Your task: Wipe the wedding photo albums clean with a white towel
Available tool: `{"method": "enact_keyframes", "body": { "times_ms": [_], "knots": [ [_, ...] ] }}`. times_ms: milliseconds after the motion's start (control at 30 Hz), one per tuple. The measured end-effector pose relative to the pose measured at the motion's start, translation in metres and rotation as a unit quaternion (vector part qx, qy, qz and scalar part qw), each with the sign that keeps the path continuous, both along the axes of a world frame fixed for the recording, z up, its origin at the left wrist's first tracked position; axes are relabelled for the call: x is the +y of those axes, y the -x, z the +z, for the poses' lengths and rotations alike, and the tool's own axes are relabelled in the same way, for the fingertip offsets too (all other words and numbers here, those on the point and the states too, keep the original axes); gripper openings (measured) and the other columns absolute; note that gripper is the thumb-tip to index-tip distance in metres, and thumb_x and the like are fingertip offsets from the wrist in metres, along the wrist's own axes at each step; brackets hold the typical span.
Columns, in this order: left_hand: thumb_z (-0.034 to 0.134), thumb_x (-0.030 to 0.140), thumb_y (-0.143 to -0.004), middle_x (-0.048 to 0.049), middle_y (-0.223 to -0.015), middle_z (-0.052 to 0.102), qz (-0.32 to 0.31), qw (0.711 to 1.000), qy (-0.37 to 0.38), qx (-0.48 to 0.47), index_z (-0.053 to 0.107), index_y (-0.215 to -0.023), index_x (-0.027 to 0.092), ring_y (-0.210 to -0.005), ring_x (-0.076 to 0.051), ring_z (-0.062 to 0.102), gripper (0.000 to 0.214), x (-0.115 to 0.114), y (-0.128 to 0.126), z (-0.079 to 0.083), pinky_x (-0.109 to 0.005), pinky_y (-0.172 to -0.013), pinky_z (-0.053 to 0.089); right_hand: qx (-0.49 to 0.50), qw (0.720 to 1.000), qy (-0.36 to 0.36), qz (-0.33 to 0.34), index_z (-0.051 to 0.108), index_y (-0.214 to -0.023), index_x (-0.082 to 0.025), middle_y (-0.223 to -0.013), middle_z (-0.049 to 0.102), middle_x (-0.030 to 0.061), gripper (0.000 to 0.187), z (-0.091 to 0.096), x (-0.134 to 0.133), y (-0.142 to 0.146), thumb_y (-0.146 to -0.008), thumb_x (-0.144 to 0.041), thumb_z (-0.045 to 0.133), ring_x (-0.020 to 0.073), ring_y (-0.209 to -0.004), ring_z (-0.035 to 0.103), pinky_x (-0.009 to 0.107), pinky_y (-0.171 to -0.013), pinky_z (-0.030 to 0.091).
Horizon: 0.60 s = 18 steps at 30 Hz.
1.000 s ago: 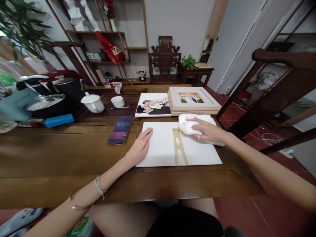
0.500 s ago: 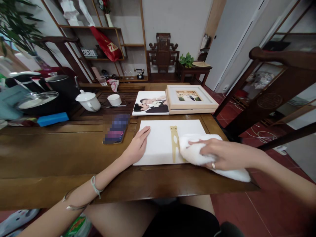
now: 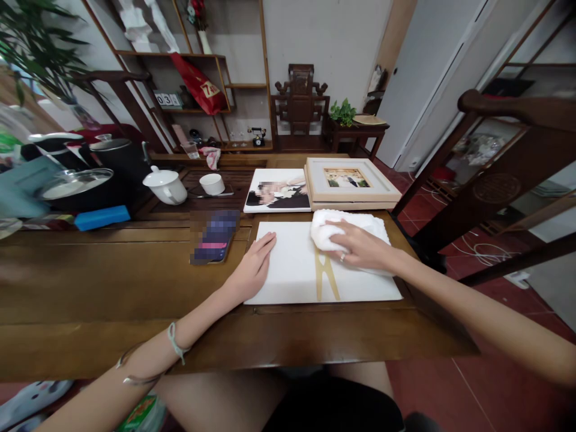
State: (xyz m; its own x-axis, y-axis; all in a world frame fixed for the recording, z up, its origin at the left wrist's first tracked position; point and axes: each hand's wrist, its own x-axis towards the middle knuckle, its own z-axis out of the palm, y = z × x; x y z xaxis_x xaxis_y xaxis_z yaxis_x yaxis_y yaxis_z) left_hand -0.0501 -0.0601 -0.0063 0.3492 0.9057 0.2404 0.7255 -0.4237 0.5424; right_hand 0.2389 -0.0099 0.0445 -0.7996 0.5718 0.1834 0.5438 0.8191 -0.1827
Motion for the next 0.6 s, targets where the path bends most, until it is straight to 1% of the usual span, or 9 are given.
{"method": "enact_keyframes", "body": {
  "times_ms": [67,167,233,267,333,433,533,600],
  "knots": [
    [0.029,0.022,-0.092,-0.0137,-0.147,0.038,0.001,1.000,-0.001,-0.005,0.043,-0.137,0.011,-0.138,-0.025,0.031,0.048,0.000,0.000,-0.001,-0.047,-0.115,0.023,-0.003,1.000,-0.007,0.021,0.064,-0.093,-0.018,-0.133,0.051,0.0146,0.016,-0.002,-0.023,0.001,-0.081,-0.019,0.054,0.0306,-0.132,0.036,0.054,-0.105,0.032],
    [0.029,0.022,-0.092,-0.0134,-0.147,0.039,0.002,1.000,-0.006,-0.010,0.043,-0.138,0.012,-0.138,-0.025,0.031,0.048,0.000,0.000,-0.002,-0.047,-0.115,0.023,-0.006,0.998,-0.006,0.068,0.066,-0.094,-0.019,-0.140,0.045,0.0146,0.020,-0.005,-0.058,0.003,-0.076,-0.017,0.057,0.0319,-0.136,0.031,0.057,-0.108,0.028],
    [0.030,0.022,-0.092,-0.0133,-0.147,0.039,0.000,1.000,-0.006,-0.008,0.043,-0.138,0.012,-0.138,-0.025,0.031,0.048,0.000,0.001,-0.002,-0.048,-0.115,0.023,-0.010,0.995,-0.004,0.098,0.068,-0.090,-0.019,-0.141,0.044,0.0147,0.018,-0.005,-0.073,0.004,-0.074,-0.018,0.060,0.0339,-0.137,0.029,0.059,-0.109,0.025],
    [0.030,0.022,-0.092,-0.0133,-0.147,0.039,-0.001,1.000,-0.006,-0.008,0.043,-0.138,0.012,-0.138,-0.025,0.031,0.048,0.001,0.001,-0.002,-0.048,-0.115,0.023,-0.010,0.994,-0.003,0.108,0.068,-0.089,-0.019,-0.141,0.045,0.0148,0.017,-0.005,-0.076,0.004,-0.074,-0.019,0.061,0.0343,-0.136,0.029,0.059,-0.109,0.025],
    [0.030,0.022,-0.092,-0.0132,-0.147,0.039,-0.001,1.000,-0.007,-0.009,0.043,-0.138,0.012,-0.138,-0.026,0.031,0.048,0.001,0.001,-0.002,-0.048,-0.115,0.023,-0.001,0.994,-0.003,0.114,0.068,-0.087,-0.019,-0.139,0.046,0.0153,0.015,-0.004,-0.071,0.004,-0.074,-0.020,0.061,0.0338,-0.135,0.032,0.059,-0.109,0.023],
    [0.030,0.022,-0.092,-0.0124,-0.147,0.039,-0.001,1.000,-0.009,-0.013,0.043,-0.138,0.013,-0.138,-0.025,0.031,0.048,0.001,0.001,-0.002,-0.047,-0.115,0.023,0.010,0.994,-0.007,0.110,0.067,-0.086,-0.019,-0.137,0.049,0.0148,0.012,-0.001,-0.045,0.003,-0.081,-0.026,0.059,0.0313,-0.134,0.035,0.060,-0.110,0.017],
    [0.029,0.022,-0.092,-0.0136,-0.147,0.039,0.000,1.000,-0.008,-0.009,0.043,-0.137,0.011,-0.138,-0.025,0.031,0.048,0.001,0.001,-0.002,-0.047,-0.115,0.023,0.004,0.994,-0.002,0.108,0.066,-0.088,-0.019,-0.142,0.045,0.0119,0.021,0.003,-0.016,0.002,-0.086,-0.037,0.056,0.0312,-0.138,0.027,0.064,-0.109,0.009],
    [0.029,0.022,-0.092,-0.0142,-0.147,0.039,0.001,1.000,-0.006,-0.005,0.043,-0.137,0.010,-0.138,-0.025,0.031,0.048,0.001,0.001,-0.002,-0.046,-0.115,0.023,0.001,0.996,0.008,0.089,0.065,-0.095,-0.020,-0.145,0.041,0.0107,0.025,0.004,0.000,0.004,-0.086,-0.042,0.056,0.0311,-0.140,0.022,0.065,-0.109,0.009]
  ]
}}
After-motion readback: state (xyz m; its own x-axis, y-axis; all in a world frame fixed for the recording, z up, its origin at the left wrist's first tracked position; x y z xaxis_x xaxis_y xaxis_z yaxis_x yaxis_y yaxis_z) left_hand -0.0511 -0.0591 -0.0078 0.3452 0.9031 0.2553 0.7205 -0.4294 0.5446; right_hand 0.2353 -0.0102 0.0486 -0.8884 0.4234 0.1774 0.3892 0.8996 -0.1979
